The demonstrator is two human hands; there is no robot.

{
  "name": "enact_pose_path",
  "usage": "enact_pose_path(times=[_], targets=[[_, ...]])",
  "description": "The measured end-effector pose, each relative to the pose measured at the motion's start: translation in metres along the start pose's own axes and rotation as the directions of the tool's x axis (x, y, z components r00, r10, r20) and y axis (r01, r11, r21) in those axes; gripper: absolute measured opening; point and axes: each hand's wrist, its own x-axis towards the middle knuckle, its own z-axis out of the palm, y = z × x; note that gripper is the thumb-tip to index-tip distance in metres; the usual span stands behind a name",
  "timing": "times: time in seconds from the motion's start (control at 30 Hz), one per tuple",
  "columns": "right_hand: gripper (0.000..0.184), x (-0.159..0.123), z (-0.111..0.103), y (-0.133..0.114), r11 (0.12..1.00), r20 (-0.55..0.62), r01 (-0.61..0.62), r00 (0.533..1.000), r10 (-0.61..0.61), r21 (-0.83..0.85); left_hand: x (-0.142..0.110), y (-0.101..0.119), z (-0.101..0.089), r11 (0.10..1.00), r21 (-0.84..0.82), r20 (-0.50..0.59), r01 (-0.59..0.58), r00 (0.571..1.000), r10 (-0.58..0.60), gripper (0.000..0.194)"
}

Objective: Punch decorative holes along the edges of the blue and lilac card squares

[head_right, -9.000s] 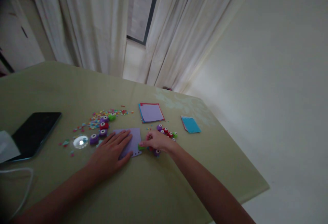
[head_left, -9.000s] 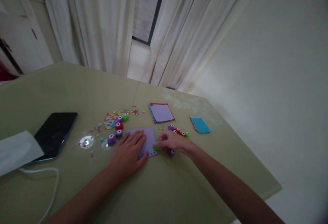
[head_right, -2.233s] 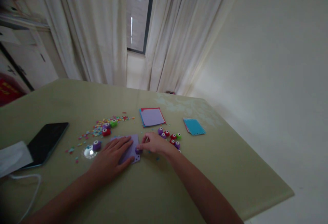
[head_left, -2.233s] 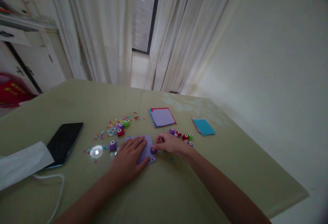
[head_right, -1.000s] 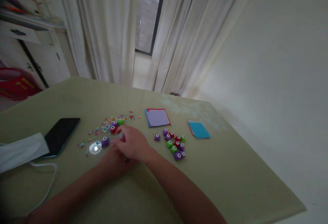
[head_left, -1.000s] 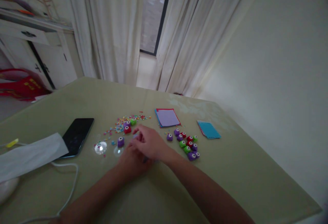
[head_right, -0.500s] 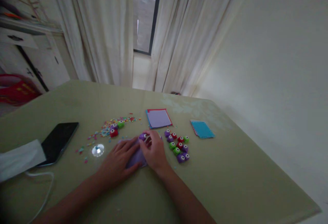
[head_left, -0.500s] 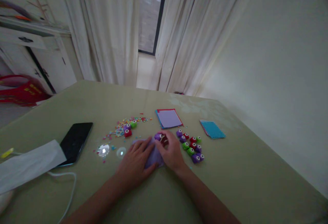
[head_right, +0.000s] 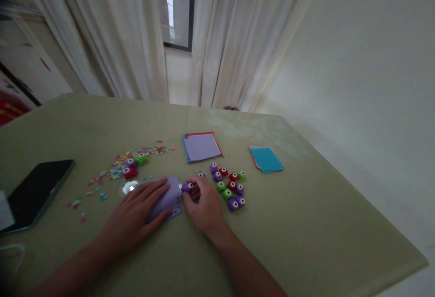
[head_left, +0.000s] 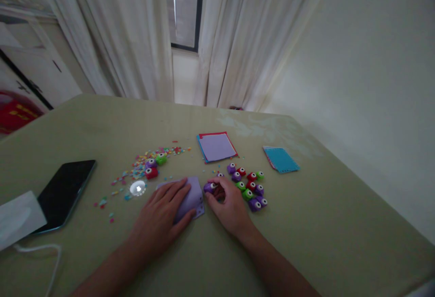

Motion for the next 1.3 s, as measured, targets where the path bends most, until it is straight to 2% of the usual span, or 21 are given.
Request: enact_pose_path(times=[0.43, 0.7, 1.03, 1.3], targets=[[0.030, -0.0003, -0.0079, -0.0058, 1.000, 0.103, 0.018, 0.994, -0.021, 0.025, 0.0006, 0.0011, -0.0034, 1.000, 0.014, -0.018, -0.022, 1.000, 0.022, 0.057], [0.036, -0.0009, -0.0067, -0.0047, 0.999, 0.125, 0.033, 0.991, -0.038, 0.035, 0.0005, 0.0018, -0.0029, 1.000, 0.015, -0.008, -0.014, 1.000, 0.014, 0.059], [0.038, -0.0016, -0.0079, -0.0026, 0.986, 0.192, 0.164, 0.969, -0.156, -0.024, -0.0001, 0.0017, -0.0024, 0.999, 0.037, -0.022, 0.011, 1.000, -0.010, 0.065], [0.035, -0.0023, -0.0101, -0.0046, 0.990, 0.198, 0.140, 0.971, -0.132, -0.027, -0.0007, 0.0025, -0.0016, 0.999, 0.012, -0.023, 0.046, 0.999, -0.045, 0.065]])
